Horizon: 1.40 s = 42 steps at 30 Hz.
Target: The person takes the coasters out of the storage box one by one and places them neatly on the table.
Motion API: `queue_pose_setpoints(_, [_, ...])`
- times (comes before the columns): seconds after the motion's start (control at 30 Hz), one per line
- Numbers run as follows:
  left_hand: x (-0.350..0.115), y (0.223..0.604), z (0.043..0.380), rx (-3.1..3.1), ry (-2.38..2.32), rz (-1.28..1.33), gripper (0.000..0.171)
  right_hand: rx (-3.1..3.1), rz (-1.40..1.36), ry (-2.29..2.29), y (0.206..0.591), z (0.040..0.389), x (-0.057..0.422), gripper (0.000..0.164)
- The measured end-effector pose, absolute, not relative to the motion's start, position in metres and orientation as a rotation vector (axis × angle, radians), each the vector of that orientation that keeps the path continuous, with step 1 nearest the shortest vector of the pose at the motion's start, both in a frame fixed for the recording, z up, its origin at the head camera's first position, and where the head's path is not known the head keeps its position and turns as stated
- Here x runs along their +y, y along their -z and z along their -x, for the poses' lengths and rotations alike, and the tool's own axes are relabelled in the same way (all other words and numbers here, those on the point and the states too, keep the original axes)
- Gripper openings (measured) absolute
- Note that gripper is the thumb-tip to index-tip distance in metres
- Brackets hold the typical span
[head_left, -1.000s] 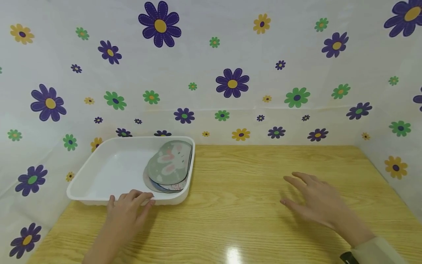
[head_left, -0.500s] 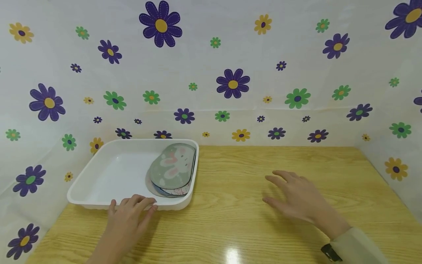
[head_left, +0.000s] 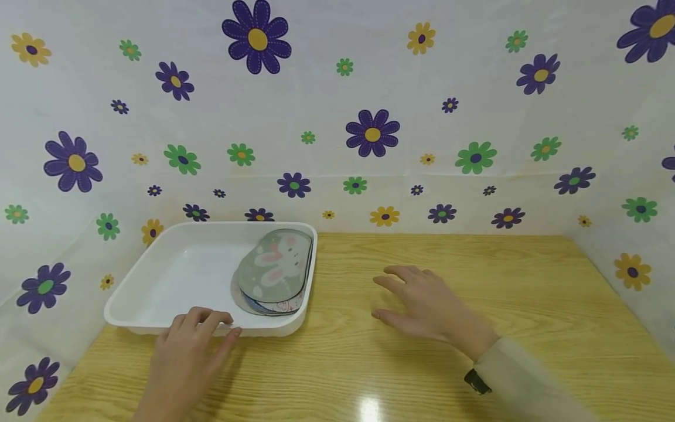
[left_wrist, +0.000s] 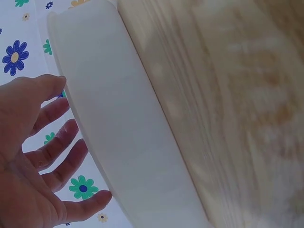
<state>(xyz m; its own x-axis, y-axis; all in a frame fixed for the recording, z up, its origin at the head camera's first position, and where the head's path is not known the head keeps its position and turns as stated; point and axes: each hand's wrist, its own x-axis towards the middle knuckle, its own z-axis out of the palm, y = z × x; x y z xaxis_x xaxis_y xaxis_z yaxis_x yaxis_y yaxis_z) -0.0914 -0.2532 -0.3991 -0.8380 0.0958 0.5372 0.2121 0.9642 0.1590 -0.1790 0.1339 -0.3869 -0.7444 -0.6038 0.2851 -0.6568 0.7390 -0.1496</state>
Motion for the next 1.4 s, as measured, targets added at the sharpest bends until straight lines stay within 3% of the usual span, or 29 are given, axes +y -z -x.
queue_pose_setpoints(1.4, [-0.253, 0.399, 0.091, -2.610, 0.340, 0.179, 0.018, -2.535, -1.395, -0.148, 0.374, 0.219, -0.008, 0.039])
